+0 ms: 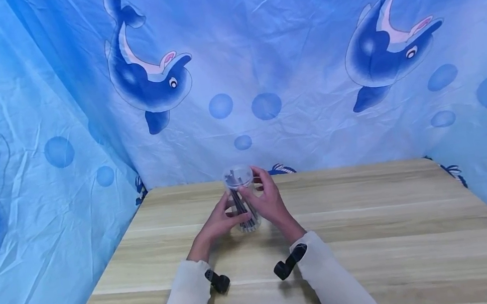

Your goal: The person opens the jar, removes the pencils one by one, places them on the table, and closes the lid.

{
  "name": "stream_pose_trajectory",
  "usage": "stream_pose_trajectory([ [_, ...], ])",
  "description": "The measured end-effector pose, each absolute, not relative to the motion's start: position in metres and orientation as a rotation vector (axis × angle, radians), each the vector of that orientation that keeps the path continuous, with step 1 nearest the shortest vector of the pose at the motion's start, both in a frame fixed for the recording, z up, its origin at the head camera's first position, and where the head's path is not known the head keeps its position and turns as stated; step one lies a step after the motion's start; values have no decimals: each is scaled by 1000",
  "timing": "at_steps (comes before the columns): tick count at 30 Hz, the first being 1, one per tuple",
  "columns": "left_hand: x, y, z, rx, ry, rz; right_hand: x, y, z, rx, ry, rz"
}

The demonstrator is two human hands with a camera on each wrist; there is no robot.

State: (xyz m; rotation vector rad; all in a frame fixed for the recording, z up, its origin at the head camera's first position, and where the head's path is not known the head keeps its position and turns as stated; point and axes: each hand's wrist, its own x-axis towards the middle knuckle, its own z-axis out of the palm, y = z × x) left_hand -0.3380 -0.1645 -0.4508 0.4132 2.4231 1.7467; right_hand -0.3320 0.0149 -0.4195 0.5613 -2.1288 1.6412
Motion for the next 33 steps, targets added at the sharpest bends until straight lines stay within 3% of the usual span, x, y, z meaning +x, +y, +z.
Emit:
stream_pose_trajectory([
  [10,-321,-160,-428,441,2397,1756,-329,14,-417,584,-2056,1711],
  [23,-337,-166,-452,444,2422,1766,-333,15,-422,600,-2029,1725],
  [33,-337,-165,-453,424,2441,1756,-310,14,-400,673,-2001,1661],
])
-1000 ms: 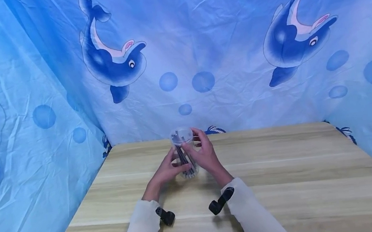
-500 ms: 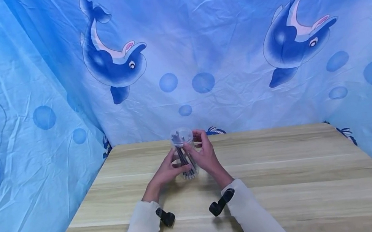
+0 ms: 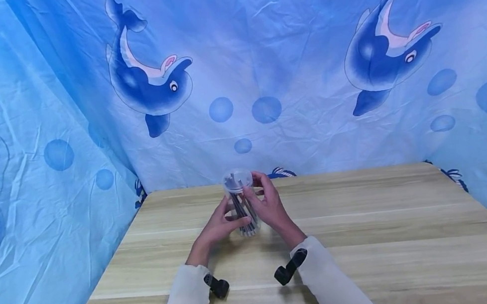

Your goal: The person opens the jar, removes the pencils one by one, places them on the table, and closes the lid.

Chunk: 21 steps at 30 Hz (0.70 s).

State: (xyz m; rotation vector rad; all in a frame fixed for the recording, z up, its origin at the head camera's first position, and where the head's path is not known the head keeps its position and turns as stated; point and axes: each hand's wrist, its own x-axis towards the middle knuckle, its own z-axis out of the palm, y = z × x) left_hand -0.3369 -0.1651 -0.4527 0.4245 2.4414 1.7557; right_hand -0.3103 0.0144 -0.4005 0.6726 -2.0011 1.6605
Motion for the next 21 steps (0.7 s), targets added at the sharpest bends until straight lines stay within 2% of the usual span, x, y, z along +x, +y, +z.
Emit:
stream_pose_trajectory([
  [7,-336,-165,-452,411,2436,1745,-331,12,-423,622,-1999,1686],
  [21,-343,-167,-452,478,2407,1732,-332,1,-425,470,-2008,1640],
])
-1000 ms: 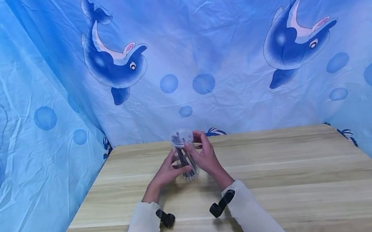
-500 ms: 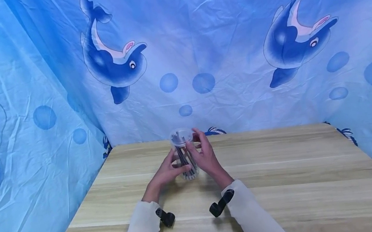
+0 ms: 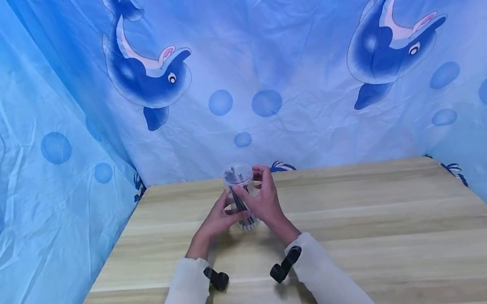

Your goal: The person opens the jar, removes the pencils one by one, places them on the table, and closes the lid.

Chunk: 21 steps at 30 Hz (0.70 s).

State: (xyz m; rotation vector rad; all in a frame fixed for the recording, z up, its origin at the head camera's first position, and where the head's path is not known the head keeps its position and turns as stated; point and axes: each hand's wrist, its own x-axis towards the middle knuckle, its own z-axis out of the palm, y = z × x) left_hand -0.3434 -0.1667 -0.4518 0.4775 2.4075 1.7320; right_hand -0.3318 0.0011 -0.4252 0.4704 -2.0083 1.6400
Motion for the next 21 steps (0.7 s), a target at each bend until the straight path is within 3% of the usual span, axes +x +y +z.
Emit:
stream_pose_trajectory([
  [11,-328,-161,-416,473,2388,1702,-335,4,-418,484,-2027,1602],
  [21,-327,-162,-424,446,2384,1712,-335,6,-424,521,-2036,1597],
])
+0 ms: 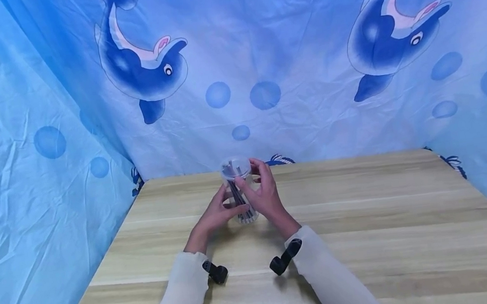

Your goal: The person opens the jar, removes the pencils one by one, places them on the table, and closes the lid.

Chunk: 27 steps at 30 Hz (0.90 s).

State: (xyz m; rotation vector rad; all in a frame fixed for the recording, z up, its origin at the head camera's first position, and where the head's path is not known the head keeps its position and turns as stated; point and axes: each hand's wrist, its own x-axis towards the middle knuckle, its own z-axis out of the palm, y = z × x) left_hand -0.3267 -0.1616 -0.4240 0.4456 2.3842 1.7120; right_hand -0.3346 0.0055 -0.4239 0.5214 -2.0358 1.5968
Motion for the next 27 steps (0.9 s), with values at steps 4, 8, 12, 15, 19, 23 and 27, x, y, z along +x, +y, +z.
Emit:
stream_pose_trajectory([
  [4,-340,-164,-438,450,2382,1711,-335,7,-423,542,-2041,1579],
  [8,-347,-166,-448,464,2378,1733,-336,8,-424,555,-2045,1567],
  [12,-347,-166,-450,472,2379,1744,-336,8,-425,561,-2044,1566],
  [15,-346,-166,-450,469,2384,1741,-337,8,-426,586,-2017,1576],
  [19,-346,-166,-449,460,2390,1739,-338,8,-426,643,-1949,1600],
  [23,-347,-166,-450,462,2390,1738,-339,7,-428,671,-1893,1631],
  [27,-347,-165,-451,472,2384,1738,-337,7,-428,634,-1899,1654],
])
